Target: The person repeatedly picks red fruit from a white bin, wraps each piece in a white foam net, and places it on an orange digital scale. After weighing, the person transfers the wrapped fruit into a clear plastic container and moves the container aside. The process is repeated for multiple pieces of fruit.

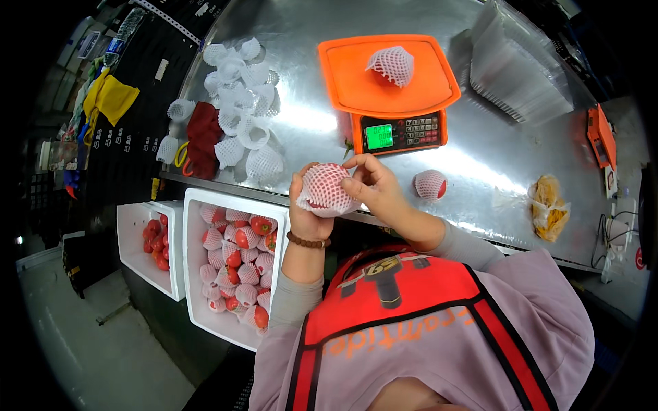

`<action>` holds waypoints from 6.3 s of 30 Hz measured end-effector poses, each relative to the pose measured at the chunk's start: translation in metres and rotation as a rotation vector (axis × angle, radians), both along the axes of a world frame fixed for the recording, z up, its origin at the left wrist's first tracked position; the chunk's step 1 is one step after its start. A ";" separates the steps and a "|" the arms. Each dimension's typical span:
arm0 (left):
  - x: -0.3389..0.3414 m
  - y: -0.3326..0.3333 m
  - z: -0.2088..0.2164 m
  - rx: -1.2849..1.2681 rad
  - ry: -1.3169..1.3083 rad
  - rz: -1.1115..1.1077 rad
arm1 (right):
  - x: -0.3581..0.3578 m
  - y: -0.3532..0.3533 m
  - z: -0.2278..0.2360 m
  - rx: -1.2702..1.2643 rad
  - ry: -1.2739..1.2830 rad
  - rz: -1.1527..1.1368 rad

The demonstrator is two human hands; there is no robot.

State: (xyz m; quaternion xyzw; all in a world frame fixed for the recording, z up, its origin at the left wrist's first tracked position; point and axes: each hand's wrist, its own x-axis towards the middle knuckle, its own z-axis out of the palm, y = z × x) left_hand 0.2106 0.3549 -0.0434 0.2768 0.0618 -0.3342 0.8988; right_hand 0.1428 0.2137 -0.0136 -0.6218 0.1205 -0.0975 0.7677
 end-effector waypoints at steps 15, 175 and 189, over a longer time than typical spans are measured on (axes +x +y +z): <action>-0.023 -0.016 0.002 -0.044 0.183 -0.108 | 0.000 -0.021 -0.003 0.080 0.044 -0.076; -0.053 0.066 0.018 0.289 -0.296 0.192 | 0.016 0.015 0.029 -0.720 -0.207 0.684; -0.038 0.088 0.011 0.062 -0.213 0.082 | 0.017 0.047 0.014 -0.593 -0.364 0.445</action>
